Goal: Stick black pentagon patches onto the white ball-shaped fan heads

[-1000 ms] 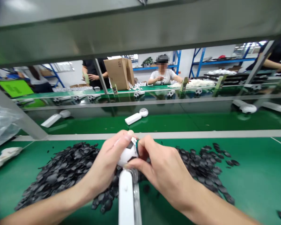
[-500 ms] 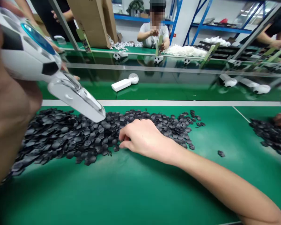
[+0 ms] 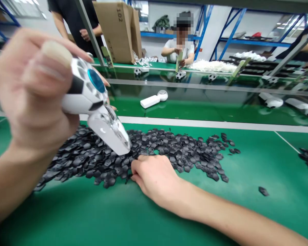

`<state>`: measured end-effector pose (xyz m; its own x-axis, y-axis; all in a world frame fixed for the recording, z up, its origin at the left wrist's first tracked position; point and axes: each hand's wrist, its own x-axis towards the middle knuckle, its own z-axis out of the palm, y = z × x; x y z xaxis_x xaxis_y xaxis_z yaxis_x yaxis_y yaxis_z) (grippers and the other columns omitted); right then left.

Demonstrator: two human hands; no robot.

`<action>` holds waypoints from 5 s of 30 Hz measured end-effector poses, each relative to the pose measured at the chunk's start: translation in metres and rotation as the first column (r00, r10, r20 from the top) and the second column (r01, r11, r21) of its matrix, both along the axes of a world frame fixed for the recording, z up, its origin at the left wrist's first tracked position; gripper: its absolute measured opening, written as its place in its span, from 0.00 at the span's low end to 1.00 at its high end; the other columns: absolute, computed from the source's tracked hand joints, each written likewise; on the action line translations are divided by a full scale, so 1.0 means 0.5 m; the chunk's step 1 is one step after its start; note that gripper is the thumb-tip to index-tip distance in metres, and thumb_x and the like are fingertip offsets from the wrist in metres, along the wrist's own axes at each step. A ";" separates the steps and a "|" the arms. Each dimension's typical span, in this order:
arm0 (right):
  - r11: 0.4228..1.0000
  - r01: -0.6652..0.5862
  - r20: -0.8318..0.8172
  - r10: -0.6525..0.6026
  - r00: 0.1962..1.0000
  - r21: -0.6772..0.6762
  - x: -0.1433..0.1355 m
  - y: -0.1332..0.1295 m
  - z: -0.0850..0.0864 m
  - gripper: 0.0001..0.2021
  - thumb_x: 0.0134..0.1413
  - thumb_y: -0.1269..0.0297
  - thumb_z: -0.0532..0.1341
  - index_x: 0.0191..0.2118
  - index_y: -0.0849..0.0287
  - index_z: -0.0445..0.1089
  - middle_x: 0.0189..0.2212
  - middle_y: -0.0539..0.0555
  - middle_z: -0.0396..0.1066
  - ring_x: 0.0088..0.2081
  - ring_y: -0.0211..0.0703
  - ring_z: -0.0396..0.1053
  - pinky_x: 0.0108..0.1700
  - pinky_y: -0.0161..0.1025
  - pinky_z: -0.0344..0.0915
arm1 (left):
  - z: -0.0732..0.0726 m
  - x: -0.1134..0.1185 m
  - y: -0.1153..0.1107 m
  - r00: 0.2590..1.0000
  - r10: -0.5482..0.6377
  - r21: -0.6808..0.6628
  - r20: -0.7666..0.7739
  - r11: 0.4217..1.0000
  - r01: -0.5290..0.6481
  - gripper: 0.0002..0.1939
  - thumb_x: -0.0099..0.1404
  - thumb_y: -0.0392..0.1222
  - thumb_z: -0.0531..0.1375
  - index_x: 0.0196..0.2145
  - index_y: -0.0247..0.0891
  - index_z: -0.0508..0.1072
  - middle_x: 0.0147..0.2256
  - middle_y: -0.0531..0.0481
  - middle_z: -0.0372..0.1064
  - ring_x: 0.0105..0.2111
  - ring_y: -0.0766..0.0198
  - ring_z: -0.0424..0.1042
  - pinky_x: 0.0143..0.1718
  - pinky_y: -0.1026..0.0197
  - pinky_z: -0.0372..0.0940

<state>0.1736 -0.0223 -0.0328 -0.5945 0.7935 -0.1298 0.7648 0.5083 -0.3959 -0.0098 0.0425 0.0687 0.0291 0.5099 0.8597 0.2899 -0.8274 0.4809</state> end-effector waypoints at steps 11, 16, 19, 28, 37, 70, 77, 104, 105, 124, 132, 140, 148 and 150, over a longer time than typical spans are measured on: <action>0.988 0.065 0.060 -0.057 0.997 -0.140 0.020 0.010 0.033 0.04 0.63 0.65 0.69 0.35 0.53 0.81 0.32 0.48 0.81 0.36 0.48 0.78 0.34 0.39 0.54 | -0.001 -0.006 0.003 1.000 -0.004 -0.099 -0.021 0.995 0.002 0.18 0.70 0.60 0.67 0.42 0.41 0.78 0.32 0.57 0.70 0.32 0.65 0.69 0.35 0.56 0.64; 0.991 0.071 0.082 -0.061 0.995 -0.117 0.024 0.013 0.034 0.04 0.61 0.61 0.72 0.38 0.53 0.80 0.34 0.49 0.81 0.37 0.50 0.78 0.32 0.38 0.53 | 0.000 -0.003 0.013 0.996 0.067 -0.014 -0.066 0.998 -0.068 0.32 0.65 0.76 0.62 0.39 0.42 0.77 0.30 0.61 0.67 0.31 0.69 0.70 0.33 0.59 0.64; 0.991 0.073 0.058 -0.067 0.996 -0.114 0.019 0.012 0.034 0.05 0.62 0.60 0.71 0.39 0.53 0.80 0.36 0.49 0.81 0.38 0.49 0.78 0.33 0.38 0.54 | -0.005 0.001 0.010 0.995 0.067 -0.040 -0.070 0.997 -0.070 0.29 0.69 0.72 0.62 0.40 0.41 0.76 0.31 0.60 0.68 0.32 0.69 0.70 0.34 0.60 0.64; 0.983 0.061 -0.041 -0.069 0.997 -0.171 0.000 0.002 0.016 0.03 0.59 0.70 0.70 0.36 0.55 0.78 0.35 0.48 0.80 0.38 0.46 0.77 0.37 0.37 0.56 | 0.005 -0.002 -0.012 0.999 0.022 -0.195 -0.034 0.980 -0.028 0.08 0.73 0.47 0.65 0.38 0.41 0.76 0.32 0.54 0.72 0.30 0.66 0.69 0.31 0.62 0.64; 0.979 0.189 -0.456 -0.204 0.866 -0.080 0.079 0.061 0.072 0.09 0.69 0.63 0.56 0.42 0.56 0.73 0.29 0.50 0.74 0.30 0.43 0.71 0.32 0.36 0.59 | -0.048 0.018 -0.075 0.950 -0.313 -0.680 0.008 0.695 0.235 0.16 0.63 0.50 0.71 0.42 0.41 0.74 0.30 0.54 0.71 0.26 0.66 0.67 0.26 0.65 0.61; 0.887 0.462 -0.834 -0.251 0.492 0.006 0.133 0.053 0.150 0.18 0.56 0.46 0.74 0.31 0.56 0.78 0.27 0.54 0.76 0.28 0.42 0.73 0.30 0.32 0.71 | 0.006 -0.067 0.017 0.647 -0.349 -0.685 0.678 0.019 0.728 0.28 0.55 0.40 0.78 0.51 0.30 0.75 0.39 0.37 0.80 0.35 0.55 0.82 0.35 0.60 0.80; 0.886 0.453 -0.844 -0.169 0.509 0.095 0.123 0.062 0.134 0.13 0.61 0.50 0.72 0.33 0.54 0.81 0.30 0.51 0.79 0.30 0.39 0.74 0.32 0.30 0.71 | -0.047 -0.022 0.040 0.534 -0.251 -0.523 0.807 0.117 0.844 0.28 0.53 0.33 0.78 0.48 0.34 0.73 0.43 0.41 0.77 0.34 0.68 0.76 0.29 0.75 0.68; 0.963 0.270 -0.907 -0.098 0.409 0.018 0.045 0.047 0.079 0.09 0.64 0.64 0.70 0.32 0.58 0.75 0.28 0.46 0.74 0.29 0.33 0.67 0.32 0.31 0.63 | -0.131 0.023 -0.033 0.908 -0.413 -0.500 -0.075 0.803 0.324 0.18 0.83 0.53 0.48 0.63 0.68 0.71 0.65 0.59 0.64 0.65 0.60 0.63 0.67 0.59 0.56; 0.962 0.272 -0.908 -0.078 0.411 0.040 0.044 0.045 0.079 0.09 0.65 0.65 0.70 0.32 0.58 0.75 0.28 0.46 0.74 0.29 0.33 0.68 0.33 0.31 0.63 | -0.129 0.023 -0.035 0.906 -0.410 -0.482 -0.105 0.818 0.314 0.18 0.83 0.53 0.48 0.63 0.68 0.71 0.66 0.60 0.63 0.66 0.60 0.62 0.67 0.60 0.56; 0.958 0.236 -0.922 -0.234 0.309 -0.164 0.039 0.039 0.083 0.11 0.60 0.62 0.71 0.30 0.59 0.76 0.26 0.49 0.75 0.28 0.37 0.70 0.31 0.31 0.66 | -0.145 0.025 -0.036 0.941 -0.316 -0.424 -0.122 0.874 0.239 0.15 0.81 0.55 0.52 0.56 0.56 0.75 0.53 0.50 0.68 0.49 0.59 0.70 0.48 0.59 0.65; 0.969 0.074 -0.909 -0.248 0.336 -0.237 0.041 0.031 0.083 0.07 0.67 0.63 0.66 0.37 0.58 0.79 0.36 0.52 0.81 0.39 0.43 0.79 0.45 0.35 0.75 | -0.156 0.033 -0.025 0.960 -0.279 -0.371 -0.015 0.893 0.254 0.10 0.71 0.49 0.69 0.46 0.46 0.75 0.44 0.51 0.72 0.38 0.63 0.73 0.38 0.64 0.68; 0.931 0.039 -0.858 -0.351 0.374 -0.363 0.057 0.054 0.096 0.37 0.51 0.55 0.79 0.62 0.52 0.63 0.64 0.57 0.67 0.62 0.47 0.69 0.53 0.37 0.74 | -0.143 0.033 -0.031 0.982 -0.186 -0.320 0.037 0.928 0.188 0.04 0.70 0.42 0.68 0.42 0.47 0.77 0.43 0.54 0.77 0.38 0.65 0.78 0.39 0.68 0.72; 0.847 -0.345 -0.902 -0.303 0.309 -0.403 0.040 0.061 0.082 0.45 0.50 0.53 0.80 0.70 0.54 0.62 0.67 0.60 0.65 0.65 0.54 0.69 0.66 0.44 0.69 | -0.147 0.049 -0.065 0.962 -0.271 -0.278 0.028 0.922 0.268 0.06 0.65 0.46 0.72 0.38 0.48 0.79 0.36 0.54 0.74 0.28 0.67 0.71 0.27 0.69 0.66; 0.861 -0.305 -0.901 -0.322 0.292 -0.407 0.040 0.060 0.079 0.48 0.47 0.57 0.81 0.70 0.54 0.60 0.67 0.60 0.65 0.64 0.55 0.70 0.65 0.45 0.70 | -0.143 0.050 -0.064 0.965 -0.261 -0.285 0.027 0.923 0.258 0.05 0.65 0.43 0.71 0.38 0.48 0.79 0.37 0.54 0.75 0.30 0.67 0.72 0.28 0.69 0.66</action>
<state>0.1937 0.0077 0.0066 -0.5327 0.8241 0.1927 -0.2907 0.0356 -0.9562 0.0153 0.0103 -0.0028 0.2024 0.7058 0.6789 0.0905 -0.7037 0.7047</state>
